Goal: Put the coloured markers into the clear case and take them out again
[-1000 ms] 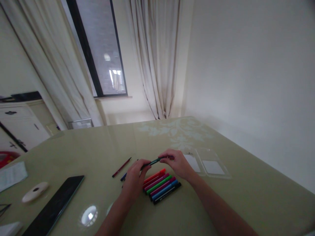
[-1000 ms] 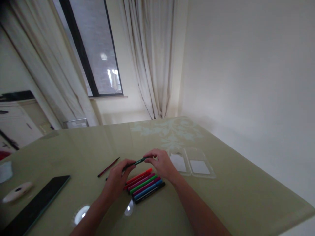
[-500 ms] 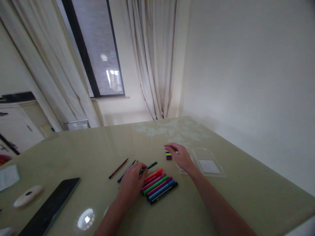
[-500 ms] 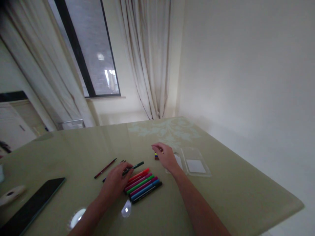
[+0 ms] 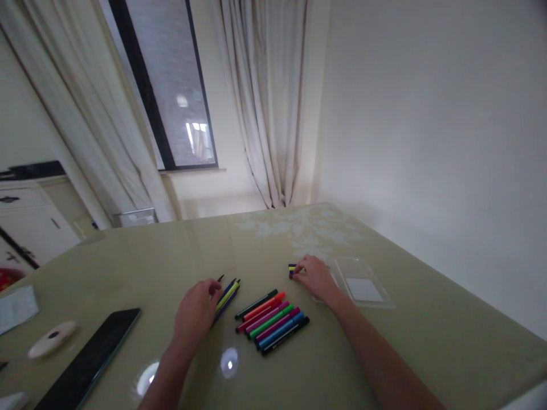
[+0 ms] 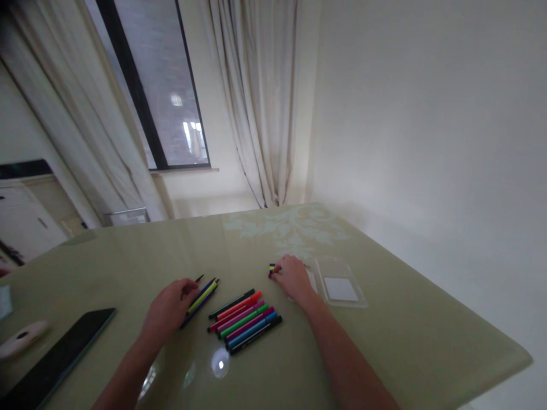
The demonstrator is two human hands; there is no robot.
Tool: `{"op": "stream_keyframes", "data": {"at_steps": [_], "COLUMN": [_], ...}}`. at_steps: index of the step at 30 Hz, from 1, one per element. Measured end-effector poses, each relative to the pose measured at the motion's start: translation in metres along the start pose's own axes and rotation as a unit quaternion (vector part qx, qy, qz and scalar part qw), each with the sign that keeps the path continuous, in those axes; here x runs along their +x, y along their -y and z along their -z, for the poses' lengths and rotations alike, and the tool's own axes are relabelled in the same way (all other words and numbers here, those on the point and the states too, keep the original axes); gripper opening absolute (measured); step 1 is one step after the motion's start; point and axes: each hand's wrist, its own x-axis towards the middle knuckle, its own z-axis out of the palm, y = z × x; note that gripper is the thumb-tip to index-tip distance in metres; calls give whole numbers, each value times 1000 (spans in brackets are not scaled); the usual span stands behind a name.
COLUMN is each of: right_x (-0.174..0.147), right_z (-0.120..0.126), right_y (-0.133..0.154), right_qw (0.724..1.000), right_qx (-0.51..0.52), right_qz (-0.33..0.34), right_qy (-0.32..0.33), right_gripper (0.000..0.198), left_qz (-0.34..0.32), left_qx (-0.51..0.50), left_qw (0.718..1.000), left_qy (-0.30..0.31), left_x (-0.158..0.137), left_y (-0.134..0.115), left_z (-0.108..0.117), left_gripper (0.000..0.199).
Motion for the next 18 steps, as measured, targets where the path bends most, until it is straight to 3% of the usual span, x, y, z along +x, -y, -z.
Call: {"op": "stream_keyframes", "data": {"at_steps": [4,10,13,16,18], "right_x": [-1,-1,-1,-1,-2], "right_z": [3,3,3,2,3], "right_y": [2,2,2,5,10], "right_qw": [999,999,999,998,990], "right_qx": [-12,-18,-14,38,128], "right_qz": [16,25,32,44,60], "right_qy": [38,45,37,-1,-19], "right_gripper": [9,10,9,9,9], "left_qz": [15,36,57,44,1], "left_qx": [28,147,190,146,33], "left_qw": [999,988,980,988,999], "left_qy": [43,-37,-20,-21,-33], "left_x": [-1,-1,0,2,3], "left_y": [5,13,17,10,-2], "left_z": [3,9,11,9,3], "left_gripper": [21,33,31,28,26]}}
